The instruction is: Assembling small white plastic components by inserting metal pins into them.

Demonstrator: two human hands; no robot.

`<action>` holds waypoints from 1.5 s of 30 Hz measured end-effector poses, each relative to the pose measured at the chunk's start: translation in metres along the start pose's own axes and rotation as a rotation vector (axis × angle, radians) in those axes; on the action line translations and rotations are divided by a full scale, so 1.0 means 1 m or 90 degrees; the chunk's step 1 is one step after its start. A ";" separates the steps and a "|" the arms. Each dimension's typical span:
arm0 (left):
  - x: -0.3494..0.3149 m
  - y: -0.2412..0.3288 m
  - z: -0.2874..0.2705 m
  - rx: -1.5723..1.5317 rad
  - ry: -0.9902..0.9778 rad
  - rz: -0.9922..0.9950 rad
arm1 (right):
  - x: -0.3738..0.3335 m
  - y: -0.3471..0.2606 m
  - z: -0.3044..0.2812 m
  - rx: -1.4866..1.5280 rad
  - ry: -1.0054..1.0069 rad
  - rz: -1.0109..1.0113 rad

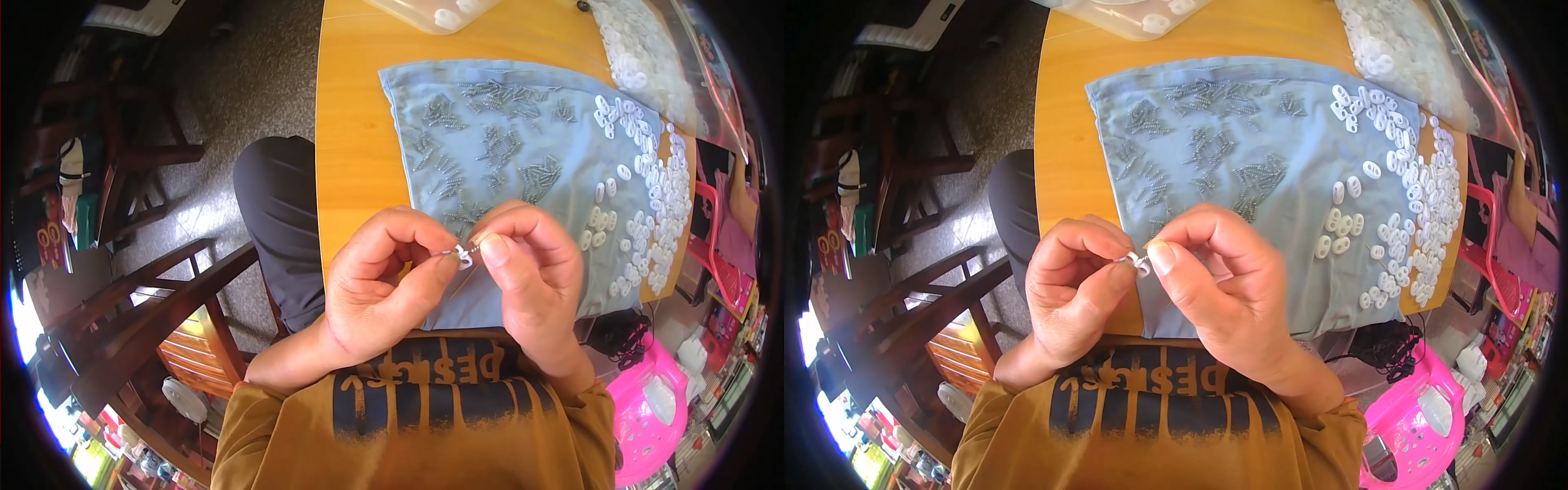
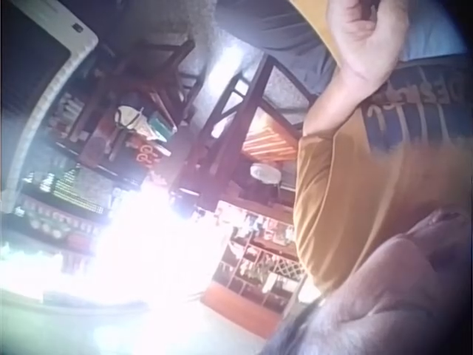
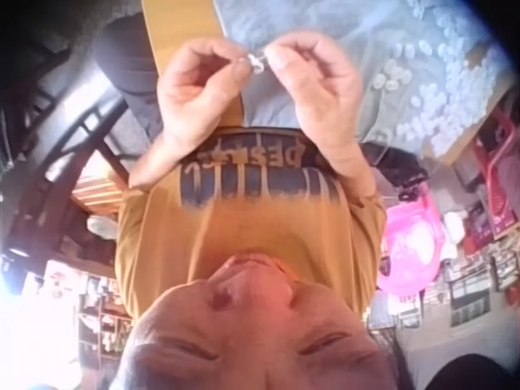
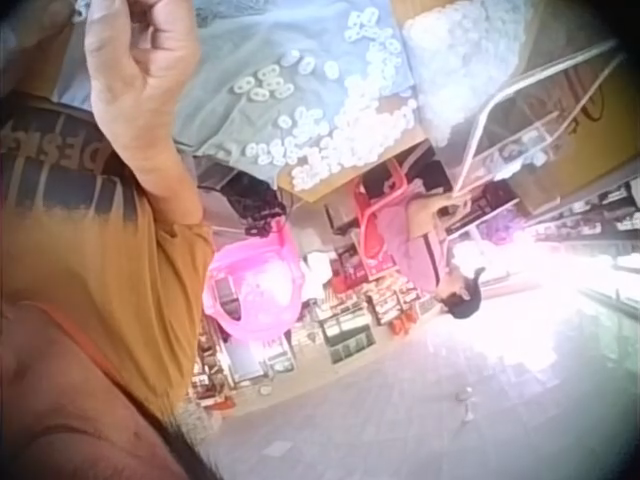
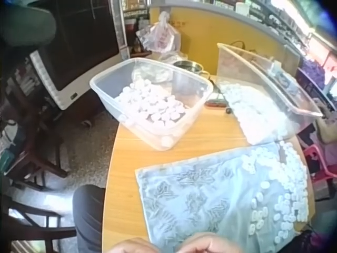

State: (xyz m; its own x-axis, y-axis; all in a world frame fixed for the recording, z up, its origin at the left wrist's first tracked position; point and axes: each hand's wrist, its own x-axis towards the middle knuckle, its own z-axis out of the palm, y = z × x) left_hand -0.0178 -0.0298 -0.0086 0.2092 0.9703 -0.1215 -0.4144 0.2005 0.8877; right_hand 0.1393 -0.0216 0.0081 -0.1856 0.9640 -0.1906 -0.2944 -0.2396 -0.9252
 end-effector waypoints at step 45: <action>-0.001 -0.011 -0.001 0.024 0.047 0.060 | -0.019 -0.030 -0.052 -0.593 0.101 -0.235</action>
State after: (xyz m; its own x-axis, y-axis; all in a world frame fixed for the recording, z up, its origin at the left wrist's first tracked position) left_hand -0.0147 -0.0327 -0.0187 0.1052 0.9921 -0.0679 -0.3955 0.1044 0.9125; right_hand 0.2003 -0.0267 0.0227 -0.0835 0.9802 0.1796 0.5527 0.1956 -0.8101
